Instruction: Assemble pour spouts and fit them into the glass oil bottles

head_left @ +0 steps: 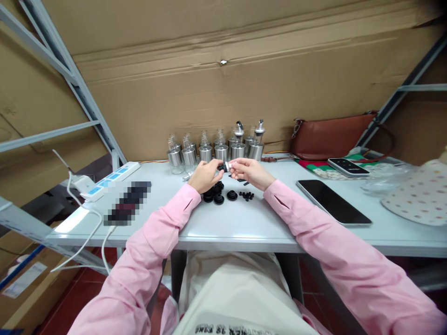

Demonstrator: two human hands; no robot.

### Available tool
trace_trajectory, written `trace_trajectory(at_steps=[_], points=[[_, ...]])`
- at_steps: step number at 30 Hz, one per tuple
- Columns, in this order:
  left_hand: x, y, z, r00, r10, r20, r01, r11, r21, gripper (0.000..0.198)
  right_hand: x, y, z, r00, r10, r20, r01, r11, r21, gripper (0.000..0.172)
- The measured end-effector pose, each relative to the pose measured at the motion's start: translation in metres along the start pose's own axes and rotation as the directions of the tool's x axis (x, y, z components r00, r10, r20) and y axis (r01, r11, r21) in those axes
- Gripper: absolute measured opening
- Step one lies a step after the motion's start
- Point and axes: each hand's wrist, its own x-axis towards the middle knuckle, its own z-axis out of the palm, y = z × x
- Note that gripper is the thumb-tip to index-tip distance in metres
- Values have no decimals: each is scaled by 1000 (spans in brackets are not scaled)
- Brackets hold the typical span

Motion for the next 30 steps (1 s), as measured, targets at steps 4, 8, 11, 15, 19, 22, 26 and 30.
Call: trace_trajectory(at_steps=[4,8,11,15,19,22,26,30], points=[[0,-2,2,1000,18,-7,-18,998,55,25,-1,-1,2,996,84,25,-85,996,8,22],[0,-3,4,999,34,-30,-31,995,92,26,0,0,2,992,119,40,-118,993,-21,25],[1,-2,3,999,15,-38,-12,995,99,26,1,2,3,999,16,34,-15,1000,-22,29],[1,0,0,997,-1,-80,8,997,78,25,2,5,5,995,-96,10,96,994,-46,31],[0,2,-2,994,-53,-96,55,998,16,24,3,7,6,989,-150,-4,149,986,-79,33],[0,1,0,994,-69,-81,65,997,-44,24,3,6,4,984,-176,1,175,978,-109,34],[1,0,2,997,-28,-71,20,994,-109,22,2,2,1,983,-182,11,182,972,-149,33],[0,0,1,995,16,-95,-28,992,-125,20,3,1,1,985,-170,44,175,969,-176,33]])
